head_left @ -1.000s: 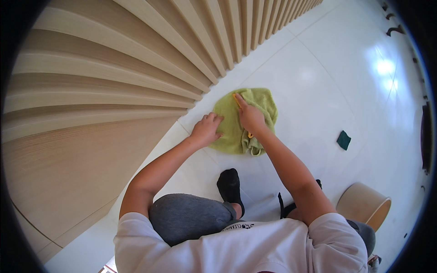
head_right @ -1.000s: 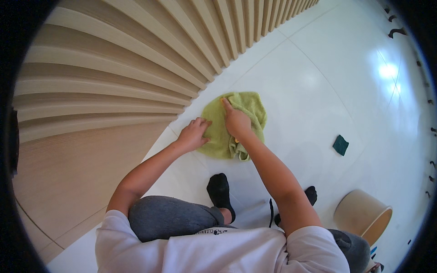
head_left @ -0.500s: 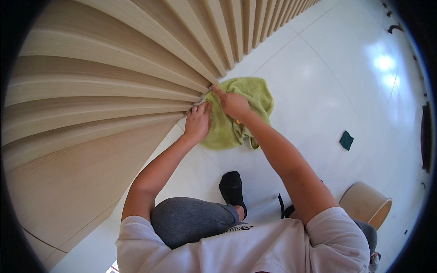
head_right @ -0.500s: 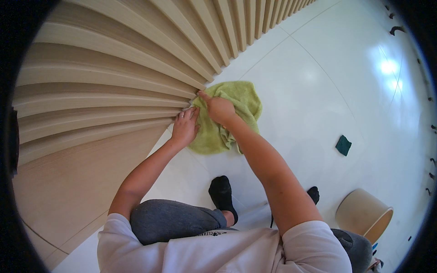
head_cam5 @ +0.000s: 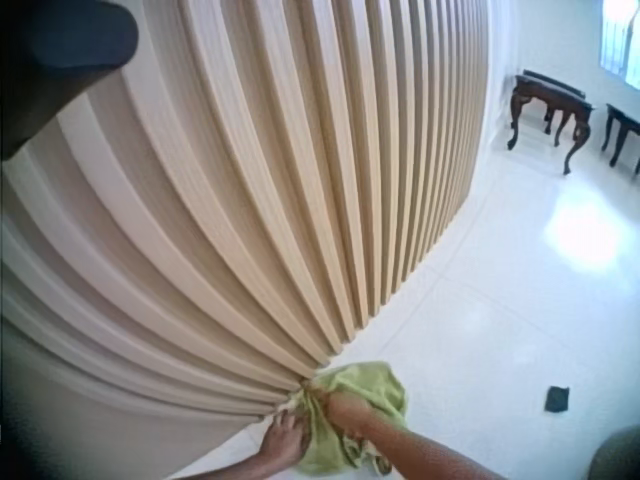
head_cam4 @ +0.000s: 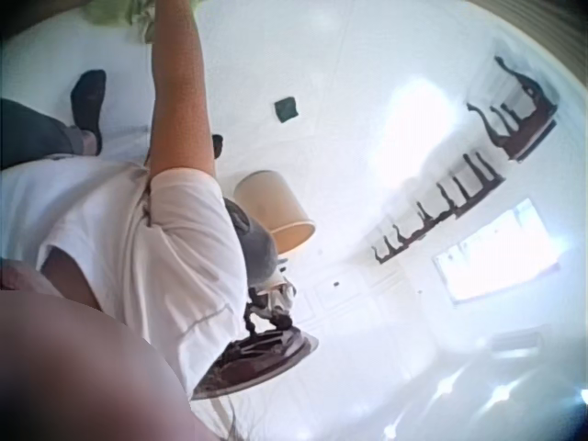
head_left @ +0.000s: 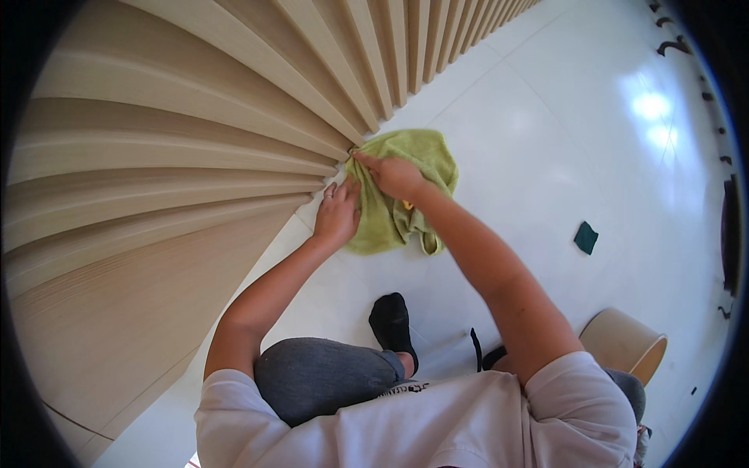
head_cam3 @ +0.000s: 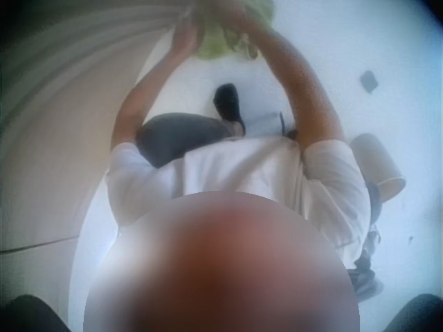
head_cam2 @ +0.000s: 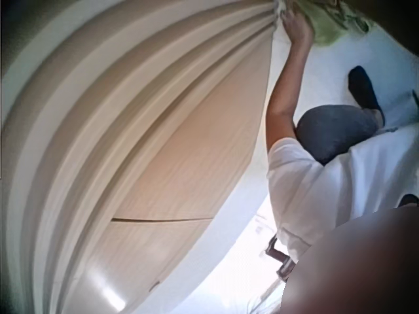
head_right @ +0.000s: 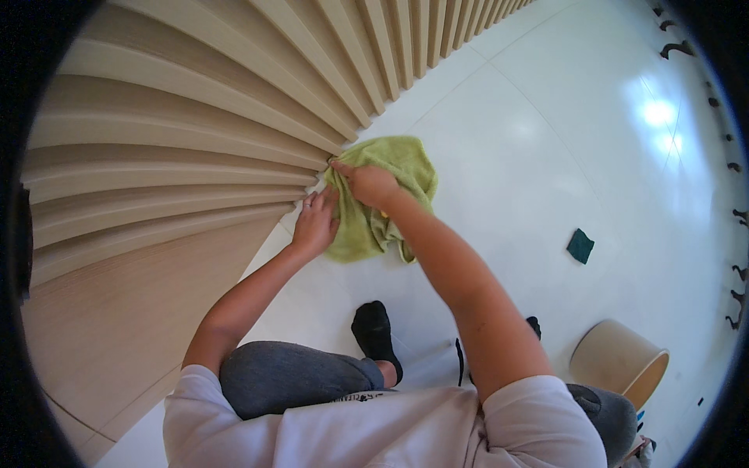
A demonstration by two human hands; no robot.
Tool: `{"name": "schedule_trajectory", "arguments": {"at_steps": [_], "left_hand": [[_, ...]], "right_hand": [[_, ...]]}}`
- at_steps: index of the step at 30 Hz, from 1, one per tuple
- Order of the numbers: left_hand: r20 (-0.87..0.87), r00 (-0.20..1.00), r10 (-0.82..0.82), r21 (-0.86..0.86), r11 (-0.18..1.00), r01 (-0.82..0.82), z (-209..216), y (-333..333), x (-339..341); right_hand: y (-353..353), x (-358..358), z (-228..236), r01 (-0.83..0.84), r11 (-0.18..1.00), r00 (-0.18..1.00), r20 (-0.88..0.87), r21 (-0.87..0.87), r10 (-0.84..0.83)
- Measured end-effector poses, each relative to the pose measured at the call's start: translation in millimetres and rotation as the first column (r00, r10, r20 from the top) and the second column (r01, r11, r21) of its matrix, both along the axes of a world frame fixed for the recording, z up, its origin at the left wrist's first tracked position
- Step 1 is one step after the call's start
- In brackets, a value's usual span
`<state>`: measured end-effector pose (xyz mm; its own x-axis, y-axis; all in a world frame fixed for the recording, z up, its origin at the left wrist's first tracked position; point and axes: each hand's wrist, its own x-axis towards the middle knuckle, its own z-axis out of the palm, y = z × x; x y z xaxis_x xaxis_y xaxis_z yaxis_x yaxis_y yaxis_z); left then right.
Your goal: The person wipes a white floor tile using a green cloth, then uses a yellow scraper tool to clean the crevices of a wooden-slatted wall where it meets the floor.
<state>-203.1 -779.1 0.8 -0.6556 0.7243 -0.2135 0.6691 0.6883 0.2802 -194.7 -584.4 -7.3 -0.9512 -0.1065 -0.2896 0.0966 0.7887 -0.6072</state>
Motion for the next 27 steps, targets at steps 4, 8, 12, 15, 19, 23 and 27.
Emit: {"name": "schedule_trajectory", "arguments": {"at_steps": [4, 8, 12, 15, 19, 23, 27], "left_hand": [[0.074, 0.994, -0.084, 0.002, 0.996, 0.084, -3.4, -6.2, 8.2], [0.035, 0.995, -0.089, -0.026, 0.996, 0.089, 3.2, -3.5, 11.8], [-0.078, 0.992, -0.101, -0.027, 0.995, 0.099, 6.1, 3.5, 1.1], [-0.111, 0.989, -0.096, -0.008, 0.995, 0.096, -3.6, 3.2, 6.1], [-0.062, 0.988, -0.144, 0.029, 0.989, 0.146, -9.7, -3.4, 15.9], [-0.129, 0.978, -0.163, 0.014, 0.986, 0.167, -1.7, -0.6, 15.8], [-0.148, 0.974, -0.172, -0.002, 0.985, 0.173, 2.3, 10.3, 0.6]], "right_hand": [[15.0, 8.8, -1.3, -0.238, 0.969, 0.971, 0.003, 0.061, 0.238], [-3.2, 22.1, -1.8, 0.074, 0.997, 0.997, -0.020, 0.019, -0.074], [-11.2, 5.2, -1.8, 0.129, 0.992, 0.991, -0.019, 0.012, -0.129], [0.8, -3.0, -3.7, -0.005, 1.000, 1.000, -0.009, -0.008, 0.005], [19.8, 3.4, 0.6, -0.281, 0.960, 0.959, 0.029, 0.006, 0.281], [1.0, 20.7, 3.9, 0.011, 0.997, 1.000, -0.002, 0.076, -0.011], [-10.2, 4.5, 5.4, 0.109, 0.988, 0.993, 0.027, 0.109, -0.113]]}}
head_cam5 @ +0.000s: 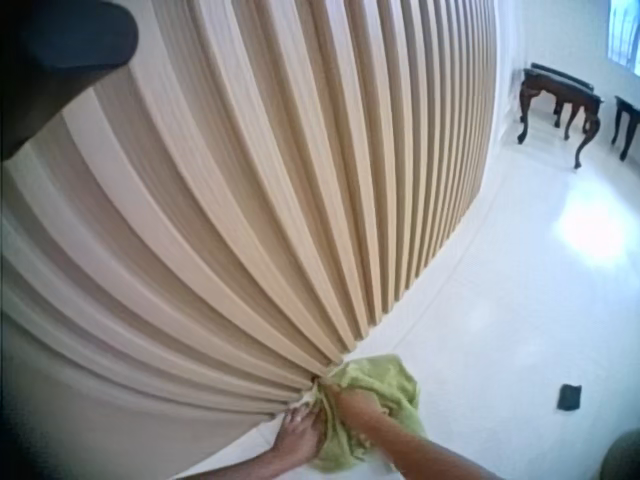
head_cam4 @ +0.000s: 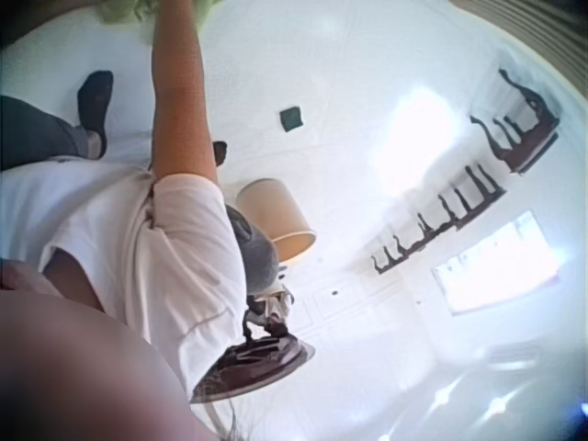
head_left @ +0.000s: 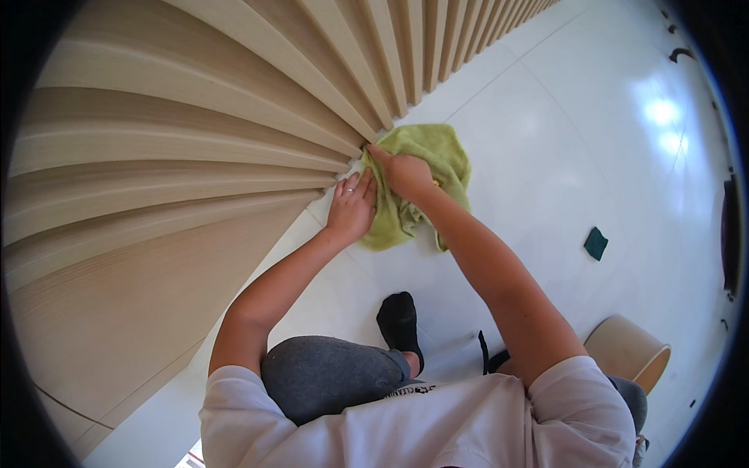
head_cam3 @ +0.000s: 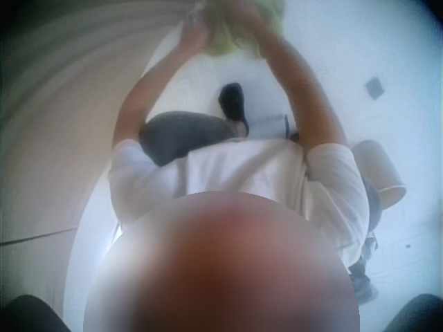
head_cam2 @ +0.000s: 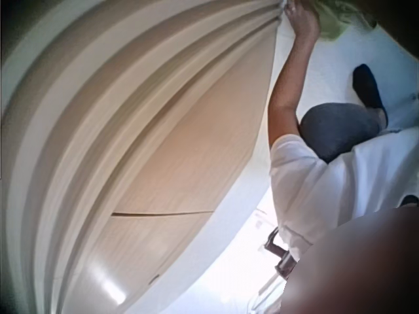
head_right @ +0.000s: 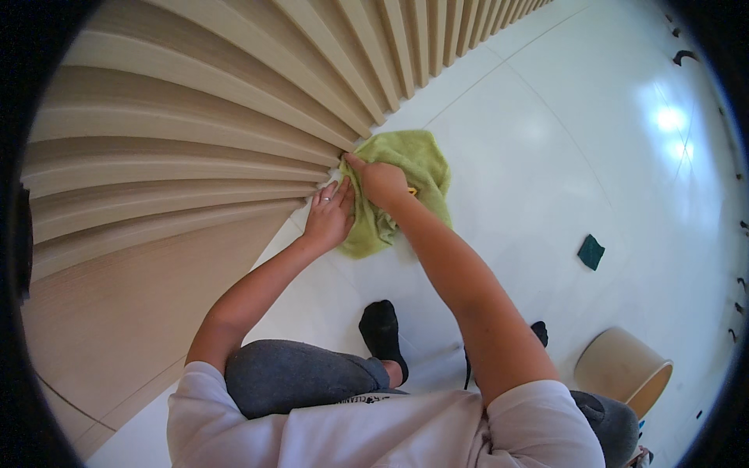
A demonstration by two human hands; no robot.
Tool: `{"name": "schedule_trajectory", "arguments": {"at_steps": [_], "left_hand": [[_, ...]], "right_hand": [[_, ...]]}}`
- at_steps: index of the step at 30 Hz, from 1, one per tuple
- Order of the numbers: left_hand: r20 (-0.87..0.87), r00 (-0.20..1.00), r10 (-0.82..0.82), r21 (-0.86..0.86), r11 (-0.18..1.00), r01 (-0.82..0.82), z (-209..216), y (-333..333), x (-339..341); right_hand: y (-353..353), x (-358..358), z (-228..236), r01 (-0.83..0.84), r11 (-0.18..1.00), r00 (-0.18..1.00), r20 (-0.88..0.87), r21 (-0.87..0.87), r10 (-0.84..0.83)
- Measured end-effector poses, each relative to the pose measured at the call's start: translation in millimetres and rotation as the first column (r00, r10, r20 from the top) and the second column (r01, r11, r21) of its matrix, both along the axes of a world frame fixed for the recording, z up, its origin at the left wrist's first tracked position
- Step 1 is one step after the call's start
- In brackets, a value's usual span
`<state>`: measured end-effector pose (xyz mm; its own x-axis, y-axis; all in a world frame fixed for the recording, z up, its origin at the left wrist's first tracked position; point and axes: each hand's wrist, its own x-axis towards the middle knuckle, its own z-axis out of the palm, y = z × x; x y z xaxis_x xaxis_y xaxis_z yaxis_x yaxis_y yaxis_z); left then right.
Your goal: The person wipes a white floor tile using a green cloth, then uses a yellow scraper tool to clean the crevices of a wooden-slatted wall where it meets the floor.
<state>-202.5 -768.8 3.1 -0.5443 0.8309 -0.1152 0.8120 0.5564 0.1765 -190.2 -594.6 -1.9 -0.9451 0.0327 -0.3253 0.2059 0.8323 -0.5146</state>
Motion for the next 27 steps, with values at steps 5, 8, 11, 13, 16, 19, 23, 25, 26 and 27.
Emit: {"name": "schedule_trajectory", "arguments": {"at_steps": [5, 8, 11, 13, 16, 19, 23, 25, 26, 27], "left_hand": [[-0.007, 1.000, 0.028, -0.014, 1.000, -0.028, -9.6, -8.3, 15.1], [0.047, 0.999, -0.011, 0.011, 1.000, 0.010, -5.7, -18.1, 35.3], [0.041, 0.999, 0.003, -0.027, 1.000, -0.002, -3.3, -25.3, 41.7], [0.045, 0.998, 0.044, -0.053, 0.998, -0.041, 1.4, -24.5, 34.2], [0.021, 0.994, 0.110, -0.062, 0.992, -0.109, 4.5, -20.3, 16.6], [-0.007, 0.991, 0.137, -0.068, 0.988, -0.137, -4.3, -38.2, 18.1], [0.047, 0.995, 0.091, 0.023, 0.996, -0.092, -12.9, -32.7, 34.3], [0.026, 0.998, 0.062, 0.002, 0.998, -0.062, -11.4, -39.1, 35.1], [0.042, 0.997, 0.062, -0.008, 0.998, -0.062, -8.6, -40.6, 35.8], [0.057, 0.996, 0.063, -0.019, 0.998, -0.062, -6.2, -41.2, 37.0]], "right_hand": [[3.2, 5.3, 12.1, -0.203, 0.979, 0.976, 0.072, -0.036, 0.205], [3.5, 26.1, 9.1, -0.347, 0.936, 0.931, 0.104, -0.050, 0.351], [-8.8, 35.1, 1.8, -0.268, 0.963, 0.962, 0.040, -0.014, 0.269], [-21.0, 30.7, 0.4, -0.195, 0.981, 0.981, -0.007, 0.020, 0.195], [-35.3, 7.1, -1.0, -0.052, 0.999, 0.999, 0.004, -0.016, 0.052], [-43.2, -0.4, 8.4, -0.112, 0.993, 0.992, 0.056, -0.023, 0.113], [-1.3, 1.5, -2.2, -0.319, 0.940, 0.945, 0.035, -0.120, 0.325], [-0.5, 8.3, -2.1, -0.422, 0.903, 0.905, 0.019, -0.078, 0.425], [-7.8, 11.0, 0.5, -0.375, 0.924, 0.925, 0.034, -0.071, 0.378], [-10.7, 10.5, 2.9, -0.306, 0.950, 0.950, 0.054, -0.055, 0.309]]}}
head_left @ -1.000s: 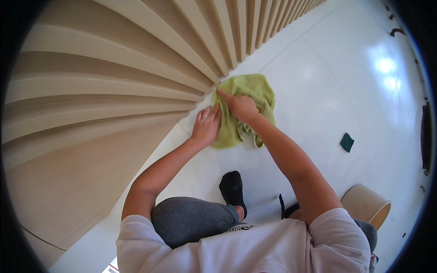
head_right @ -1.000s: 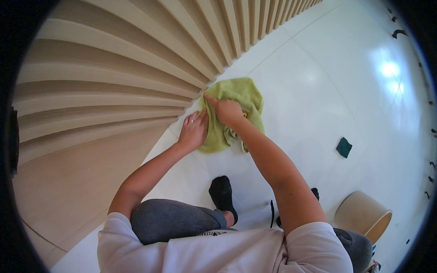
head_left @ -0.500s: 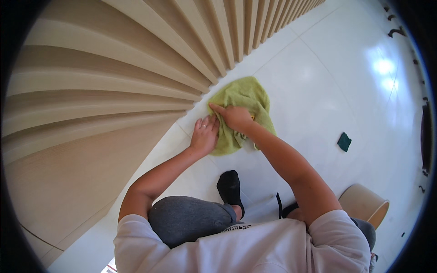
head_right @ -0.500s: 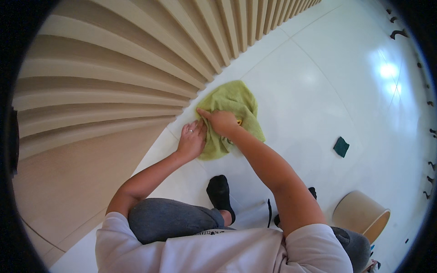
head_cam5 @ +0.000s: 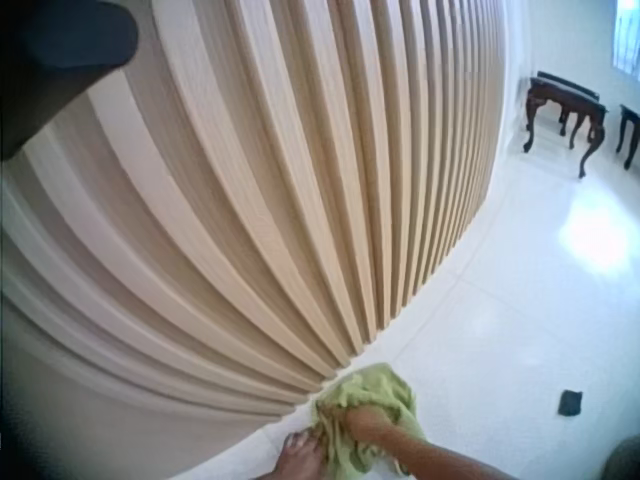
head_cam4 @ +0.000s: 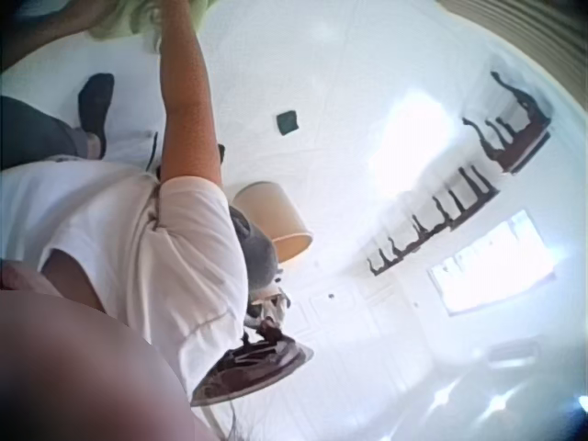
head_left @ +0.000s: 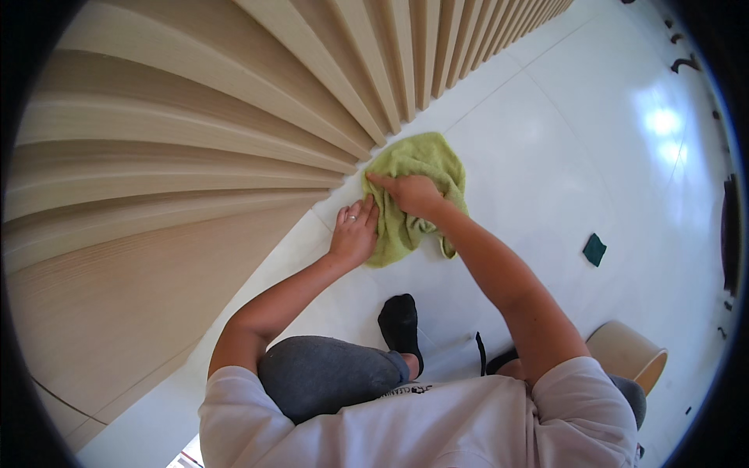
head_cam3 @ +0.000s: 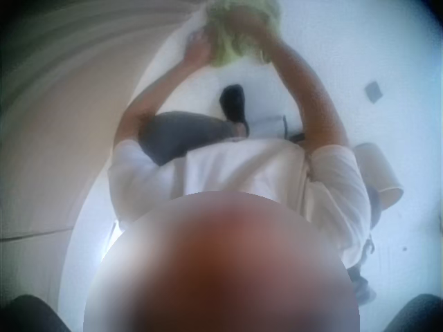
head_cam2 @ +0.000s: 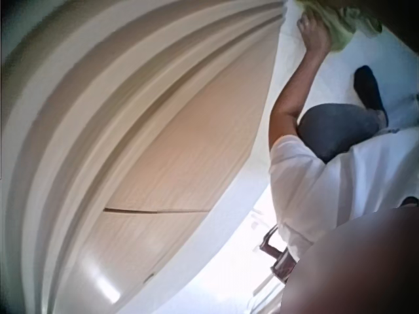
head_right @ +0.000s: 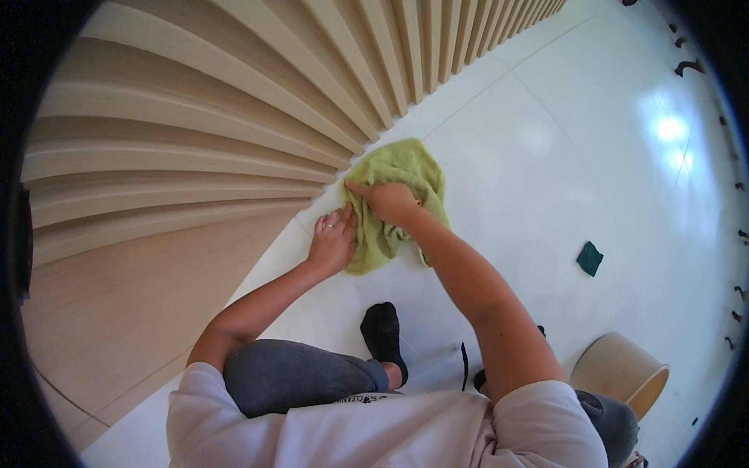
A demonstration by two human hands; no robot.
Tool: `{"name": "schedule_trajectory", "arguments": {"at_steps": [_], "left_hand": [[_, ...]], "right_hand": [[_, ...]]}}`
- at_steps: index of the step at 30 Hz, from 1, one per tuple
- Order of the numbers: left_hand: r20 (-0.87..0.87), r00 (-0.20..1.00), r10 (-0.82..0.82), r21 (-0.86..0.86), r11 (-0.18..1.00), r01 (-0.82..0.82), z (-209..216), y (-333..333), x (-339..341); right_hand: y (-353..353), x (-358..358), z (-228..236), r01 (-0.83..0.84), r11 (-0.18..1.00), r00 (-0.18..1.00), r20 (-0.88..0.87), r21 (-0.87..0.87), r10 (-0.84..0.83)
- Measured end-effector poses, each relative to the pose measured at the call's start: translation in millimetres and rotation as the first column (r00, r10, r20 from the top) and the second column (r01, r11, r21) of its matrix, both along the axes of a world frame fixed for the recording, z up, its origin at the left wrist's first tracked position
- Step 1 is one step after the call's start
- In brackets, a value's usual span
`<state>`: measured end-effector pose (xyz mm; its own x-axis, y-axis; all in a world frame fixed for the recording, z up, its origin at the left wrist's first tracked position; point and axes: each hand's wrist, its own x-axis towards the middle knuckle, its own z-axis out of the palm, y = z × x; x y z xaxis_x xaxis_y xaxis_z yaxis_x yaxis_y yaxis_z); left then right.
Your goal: The person wipes a white floor tile using a green cloth, then uses a yellow scraper tool to clean the crevices of a wooden-slatted wall where it meets the floor.
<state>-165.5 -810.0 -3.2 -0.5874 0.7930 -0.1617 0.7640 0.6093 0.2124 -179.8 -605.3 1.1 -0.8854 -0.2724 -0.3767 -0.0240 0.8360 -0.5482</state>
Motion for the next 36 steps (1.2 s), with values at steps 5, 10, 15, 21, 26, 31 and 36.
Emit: {"name": "schedule_trajectory", "arguments": {"at_steps": [5, 10, 15, 21, 26, 31, 36], "left_hand": [[-0.027, 0.999, 0.045, 0.011, 0.999, -0.045, 5.5, 5.6, -15.5], [-0.027, 0.999, 0.047, -0.005, 0.999, -0.047, 1.0, -1.6, -1.8], [0.016, 1.000, 0.025, 0.000, 1.000, -0.025, 6.3, -15.9, 15.3], [-0.029, 0.995, 0.090, -0.005, 0.996, -0.091, 8.4, -8.7, -11.1], [-0.020, 0.997, 0.072, -0.029, 0.997, -0.072, 3.6, -16.8, 1.6], [-0.040, 0.998, 0.039, -0.015, 0.999, -0.039, 2.2, -16.4, 0.2], [0.035, 0.996, 0.079, -0.058, 0.995, -0.076, 10.4, -14.9, -8.5]], "right_hand": [[-19.8, -9.5, 4.3, 0.196, 0.981, 0.980, -0.021, 0.001, -0.196], [-20.3, 2.9, -2.8, 0.051, 0.998, 0.998, -0.023, 0.033, -0.050], [-43.0, 24.1, -3.8, 0.023, 0.999, 1.000, -0.002, 0.045, -0.023], [-72.9, 3.7, -4.5, 0.270, 0.962, 0.963, -0.002, 0.044, -0.270], [-36.9, -9.1, -1.2, -0.030, 0.998, 0.999, 0.024, -0.054, 0.032], [-59.4, 11.2, -4.9, 0.183, 0.980, 0.983, -0.041, 0.072, -0.181], [-64.3, 2.2, -5.2, 0.256, 0.964, 0.967, 0.024, -0.065, -0.255]]}}
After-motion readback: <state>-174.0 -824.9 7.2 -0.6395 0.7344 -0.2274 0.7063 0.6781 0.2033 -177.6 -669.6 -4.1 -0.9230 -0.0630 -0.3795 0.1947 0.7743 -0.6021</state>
